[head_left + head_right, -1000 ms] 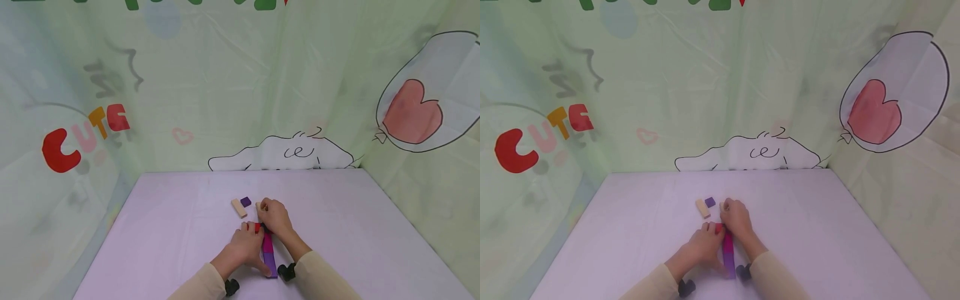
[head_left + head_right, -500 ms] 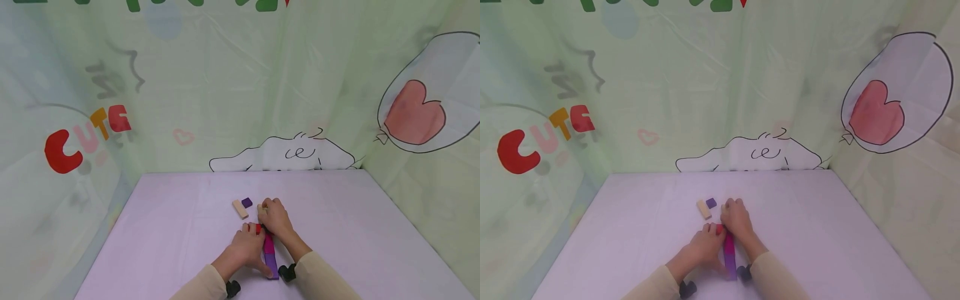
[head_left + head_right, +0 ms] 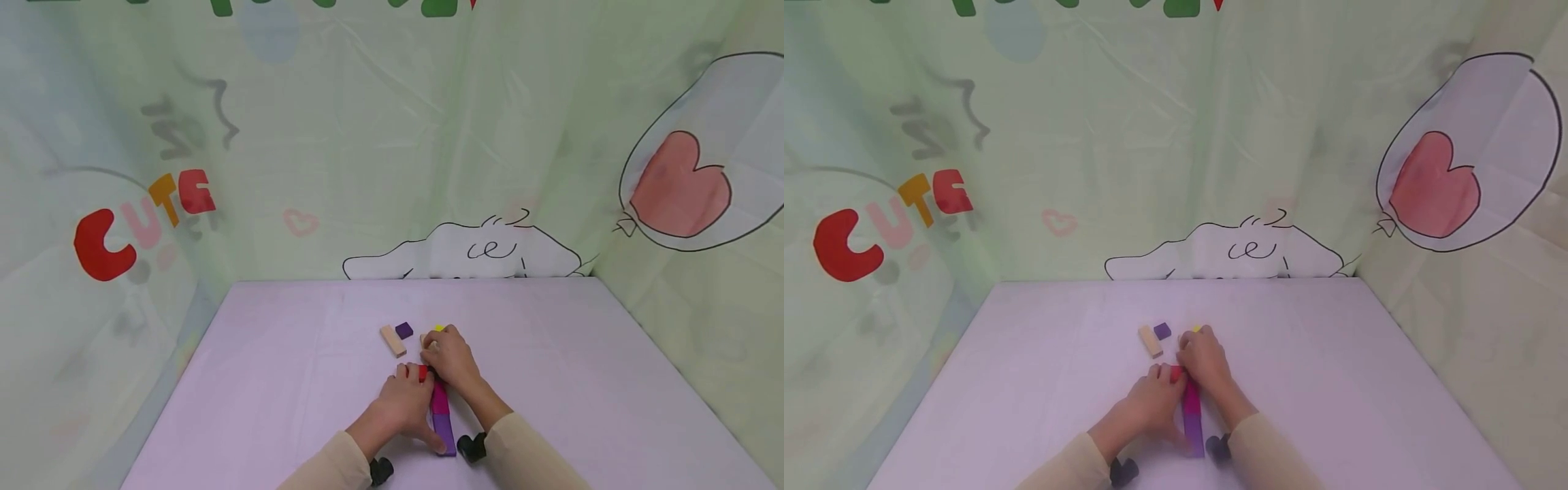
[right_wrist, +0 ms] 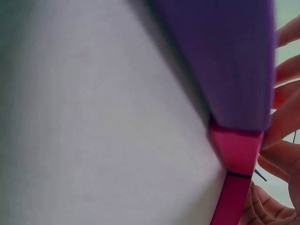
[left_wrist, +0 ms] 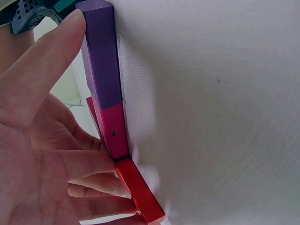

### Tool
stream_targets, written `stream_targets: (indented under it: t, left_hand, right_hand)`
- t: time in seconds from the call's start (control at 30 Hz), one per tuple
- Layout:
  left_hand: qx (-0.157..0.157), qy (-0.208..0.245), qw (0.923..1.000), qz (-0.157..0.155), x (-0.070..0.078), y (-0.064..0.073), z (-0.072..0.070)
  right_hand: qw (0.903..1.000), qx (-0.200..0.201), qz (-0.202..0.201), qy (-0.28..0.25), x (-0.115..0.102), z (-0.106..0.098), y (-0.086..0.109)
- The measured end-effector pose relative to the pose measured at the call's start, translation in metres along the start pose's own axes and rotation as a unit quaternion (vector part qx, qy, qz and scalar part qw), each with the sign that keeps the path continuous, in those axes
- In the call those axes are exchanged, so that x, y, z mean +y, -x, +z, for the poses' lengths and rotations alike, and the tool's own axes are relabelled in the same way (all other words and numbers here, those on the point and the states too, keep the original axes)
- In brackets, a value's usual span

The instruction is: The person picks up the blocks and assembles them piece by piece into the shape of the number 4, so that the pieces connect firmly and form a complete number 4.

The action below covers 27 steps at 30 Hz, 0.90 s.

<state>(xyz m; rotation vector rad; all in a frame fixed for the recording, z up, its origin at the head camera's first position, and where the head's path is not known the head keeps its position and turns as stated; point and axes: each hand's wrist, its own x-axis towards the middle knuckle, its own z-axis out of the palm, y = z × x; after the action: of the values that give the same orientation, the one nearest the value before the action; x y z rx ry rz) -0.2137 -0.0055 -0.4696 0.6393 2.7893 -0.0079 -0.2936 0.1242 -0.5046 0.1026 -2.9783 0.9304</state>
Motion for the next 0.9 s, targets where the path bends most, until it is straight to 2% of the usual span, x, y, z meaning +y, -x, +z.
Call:
stream_targets:
  t: [0.6,0.9]
  left_hand:
    - [0.003,-0.010,0.9999,-0.002,-0.001,-0.003,0.003]
    - [0.002,-0.003,1.0000,-0.002,-0.001,-0.002,0.001]
  right_hand:
    - [0.9980,-0.046,-0.018,0.041,-0.004,-0.009,-0.001]
    - [0.9967,-0.072,-0.028,0.023,0.001,-0.013,-0.003]
